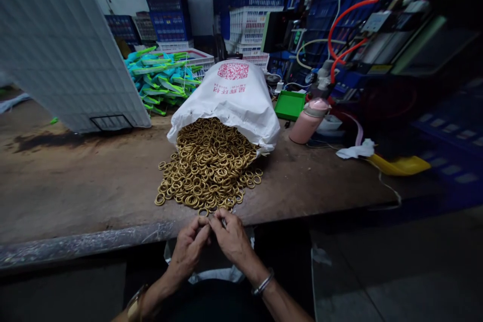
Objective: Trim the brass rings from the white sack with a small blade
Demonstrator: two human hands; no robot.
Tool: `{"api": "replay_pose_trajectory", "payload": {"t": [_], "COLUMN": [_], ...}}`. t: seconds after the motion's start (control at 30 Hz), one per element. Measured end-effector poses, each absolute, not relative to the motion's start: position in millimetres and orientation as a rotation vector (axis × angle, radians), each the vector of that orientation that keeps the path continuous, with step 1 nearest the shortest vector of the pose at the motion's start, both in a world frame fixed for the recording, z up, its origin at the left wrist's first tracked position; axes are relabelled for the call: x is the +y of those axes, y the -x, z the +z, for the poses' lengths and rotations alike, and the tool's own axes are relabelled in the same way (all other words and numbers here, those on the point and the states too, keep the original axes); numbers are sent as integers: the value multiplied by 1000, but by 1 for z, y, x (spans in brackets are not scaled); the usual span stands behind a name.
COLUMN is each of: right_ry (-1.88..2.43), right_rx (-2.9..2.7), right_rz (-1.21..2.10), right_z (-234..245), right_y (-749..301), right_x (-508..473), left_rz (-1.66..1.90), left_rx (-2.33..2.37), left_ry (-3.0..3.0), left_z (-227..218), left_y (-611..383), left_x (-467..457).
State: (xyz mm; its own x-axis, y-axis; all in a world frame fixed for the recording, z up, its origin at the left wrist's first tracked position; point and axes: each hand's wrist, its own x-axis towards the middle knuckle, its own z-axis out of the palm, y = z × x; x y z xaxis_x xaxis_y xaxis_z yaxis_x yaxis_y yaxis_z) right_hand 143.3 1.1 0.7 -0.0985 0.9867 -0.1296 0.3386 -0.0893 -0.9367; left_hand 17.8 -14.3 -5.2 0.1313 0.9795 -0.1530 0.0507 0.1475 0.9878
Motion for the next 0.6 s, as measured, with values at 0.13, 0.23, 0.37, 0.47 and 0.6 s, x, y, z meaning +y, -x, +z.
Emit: {"api": "replay_pose_trajectory", "payload": {"t": [0.13, 0.23, 0.37, 0.47, 0.6], "right_ry": [1446, 1412, 1283, 1240, 1284], "right_rx": [-1405, -1168, -745, -628, -765], "right_rz": [1285, 1520, 1753, 1846, 1895], "right_z": [-1, -1, -1, -1, -3], "right_y": [-142, -142, -143, -144, -147], "right_x": [1, -2, -20, -44, -61], "left_rz": [844, 855, 872, 856, 798], "left_rx": [1048, 928, 910, 965, 1015], "left_ry": [-873, -756, -724, -758, -826], "left_z": [-1, 2, 5, 2, -2], "left_y": [-18, -17, -15, -12, -9], "left_x": [-13, -14, -15, -16, -19]}}
